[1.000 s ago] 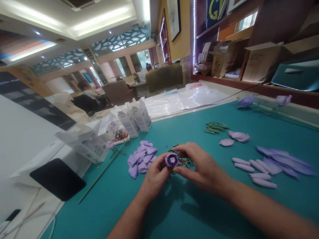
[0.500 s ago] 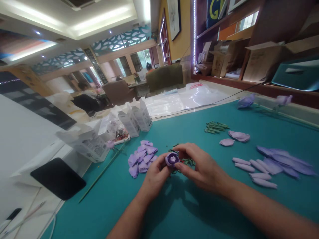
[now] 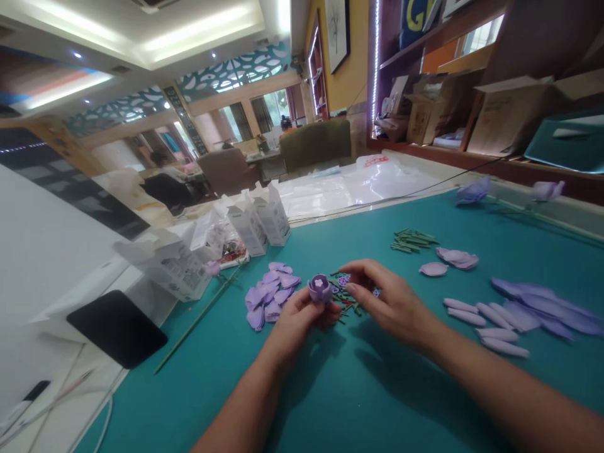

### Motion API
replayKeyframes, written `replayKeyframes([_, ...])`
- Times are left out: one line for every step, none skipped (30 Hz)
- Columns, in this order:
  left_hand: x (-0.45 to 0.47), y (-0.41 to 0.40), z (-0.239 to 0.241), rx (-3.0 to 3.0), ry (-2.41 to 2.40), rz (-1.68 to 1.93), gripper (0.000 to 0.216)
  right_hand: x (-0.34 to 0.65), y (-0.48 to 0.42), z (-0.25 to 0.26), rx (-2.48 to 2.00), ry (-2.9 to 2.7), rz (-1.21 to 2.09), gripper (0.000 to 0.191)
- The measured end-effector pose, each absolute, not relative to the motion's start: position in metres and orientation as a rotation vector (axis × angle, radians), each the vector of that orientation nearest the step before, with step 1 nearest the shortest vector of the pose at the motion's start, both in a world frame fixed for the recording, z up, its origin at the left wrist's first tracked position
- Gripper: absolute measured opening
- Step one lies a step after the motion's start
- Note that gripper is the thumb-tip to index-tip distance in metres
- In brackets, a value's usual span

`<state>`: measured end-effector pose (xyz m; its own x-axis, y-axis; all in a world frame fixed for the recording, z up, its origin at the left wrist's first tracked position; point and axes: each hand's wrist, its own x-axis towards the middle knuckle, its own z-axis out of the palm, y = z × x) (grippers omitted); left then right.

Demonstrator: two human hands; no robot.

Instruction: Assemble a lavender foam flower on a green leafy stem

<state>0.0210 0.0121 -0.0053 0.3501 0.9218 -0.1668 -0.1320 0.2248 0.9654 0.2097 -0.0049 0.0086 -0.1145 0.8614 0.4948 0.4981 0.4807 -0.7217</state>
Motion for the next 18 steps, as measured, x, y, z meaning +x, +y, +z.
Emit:
replayKeyframes([0.022, 0.012, -0.004, 1.067, 0.932, 0.898, 0.037, 0.210, -0.004, 0.008, -1.161, -1.761, 0.482, 0.021])
replayKeyframes([0.022, 0.011, -0.002, 1.049, 0.936, 0.902, 0.037, 0.211, -0.003, 0.008, -1.167, -1.756, 0.491, 0.021])
replayKeyframes([0.023, 0.011, 0.000, 1.031, 0.941, 0.904, 0.036, 0.211, -0.003, 0.007, -1.173, -1.751, 0.496, 0.021])
replayKeyframes([0.023, 0.010, 0.002, 1.014, 0.946, 0.905, 0.035, 0.211, -0.002, 0.006, -1.177, -1.747, 0.498, 0.021])
replayKeyframes([0.023, 0.010, 0.003, 1.000, 0.952, 0.905, 0.034, 0.211, -0.001, 0.006, -1.177, -1.743, 0.498, 0.021])
replayKeyframes([0.023, 0.009, 0.004, 0.988, 0.954, 0.905, 0.033, 0.212, -0.001, 0.005, -1.177, -1.741, 0.497, 0.021])
replayKeyframes([0.024, 0.009, 0.005, 0.977, 0.954, 0.905, 0.032, 0.212, 0.000, 0.004, -1.176, -1.739, 0.497, 0.021])
replayKeyframes([0.024, 0.009, 0.006, 0.969, 0.952, 0.904, 0.031, 0.212, 0.001, 0.003, -1.177, -1.736, 0.497, 0.021])
replayKeyframes([0.024, 0.008, 0.007, 0.962, 0.951, 0.903, 0.030, 0.213, 0.002, 0.002, -1.178, -1.732, 0.496, 0.021])
replayKeyframes([0.024, 0.008, 0.007, 0.959, 0.950, 0.902, 0.029, 0.213, 0.003, 0.001, -1.182, -1.728, 0.494, 0.022])
replayKeyframes([0.024, 0.008, 0.007, 0.958, 0.950, 0.902, 0.028, 0.214, 0.004, 0.000, -1.190, -1.721, 0.491, 0.022])
replayKeyframes([0.023, 0.008, 0.007, 0.959, 0.950, 0.902, 0.027, 0.216, 0.006, 0.000, -1.199, -1.711, 0.488, 0.022])
replayKeyframes([0.023, 0.008, 0.007, 0.961, 0.950, 0.903, 0.028, 0.217, 0.007, -0.001, -1.209, -1.701, 0.485, 0.022])
replayKeyframes([0.023, 0.009, 0.007, 0.961, 0.950, 0.906, 0.028, 0.219, 0.009, -0.002, -1.221, -1.693, 0.483, 0.022])
replayKeyframes([0.022, 0.009, 0.007, 0.955, 0.950, 0.912, 0.029, 0.220, 0.010, -0.002, -1.234, -1.685, 0.480, 0.022])
replayKeyframes([0.022, 0.010, 0.007, 0.946, 0.950, 0.919, 0.030, 0.222, 0.011, -0.002, -1.248, -1.677, 0.477, 0.023])
replayKeyframes([0.020, 0.011, 0.008, 0.936, 0.949, 0.932, 0.031, 0.224, 0.013, -0.003, -1.261, -1.671, 0.474, 0.023])
replayKeyframes([0.019, 0.012, 0.008, 0.927, 0.947, 0.950, 0.032, 0.225, 0.014, -0.003, -1.274, -1.665, 0.468, 0.024])
